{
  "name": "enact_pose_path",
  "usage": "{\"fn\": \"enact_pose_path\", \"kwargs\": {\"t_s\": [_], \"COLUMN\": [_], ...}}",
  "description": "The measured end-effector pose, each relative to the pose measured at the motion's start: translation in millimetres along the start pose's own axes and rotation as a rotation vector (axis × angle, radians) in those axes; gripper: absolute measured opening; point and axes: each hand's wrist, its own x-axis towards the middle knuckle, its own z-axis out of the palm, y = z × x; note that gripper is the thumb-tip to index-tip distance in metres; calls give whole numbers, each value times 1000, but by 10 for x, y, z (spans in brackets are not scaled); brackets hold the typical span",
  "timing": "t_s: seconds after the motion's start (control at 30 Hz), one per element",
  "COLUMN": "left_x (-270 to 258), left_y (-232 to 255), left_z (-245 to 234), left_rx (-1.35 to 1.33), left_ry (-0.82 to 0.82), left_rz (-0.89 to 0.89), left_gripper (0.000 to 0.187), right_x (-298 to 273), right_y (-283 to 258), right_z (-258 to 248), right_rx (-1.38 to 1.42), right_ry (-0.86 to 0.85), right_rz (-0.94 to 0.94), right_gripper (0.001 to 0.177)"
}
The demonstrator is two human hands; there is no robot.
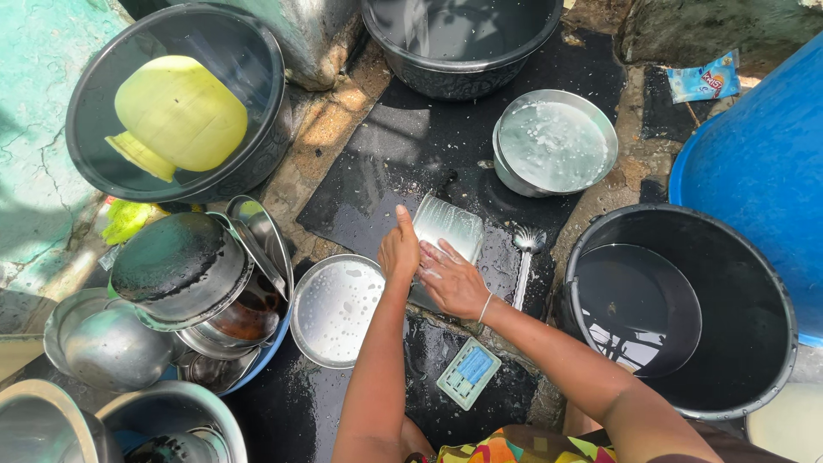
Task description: The person washes various metal pots, lids, and a pressure cooker by hand using a sponge and soapy water, scrubbing the inside and outside of each item before placing them in a basin.
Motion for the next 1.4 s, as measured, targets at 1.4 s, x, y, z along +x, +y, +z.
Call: {"fn": "enact_pose_path", "kwargs": {"t_s": [1.4], "left_x": [3], "left_y": [11], "left_z": [12], "left_rx": [48], "left_ry": [105], "left_rz": [161], "left_gripper": [78], "right_x": [-583], "right_y": [198], "right_z": [582], "right_rx": [34], "right_ry": [254], "right_rz": [276], "right_gripper": [46]}}
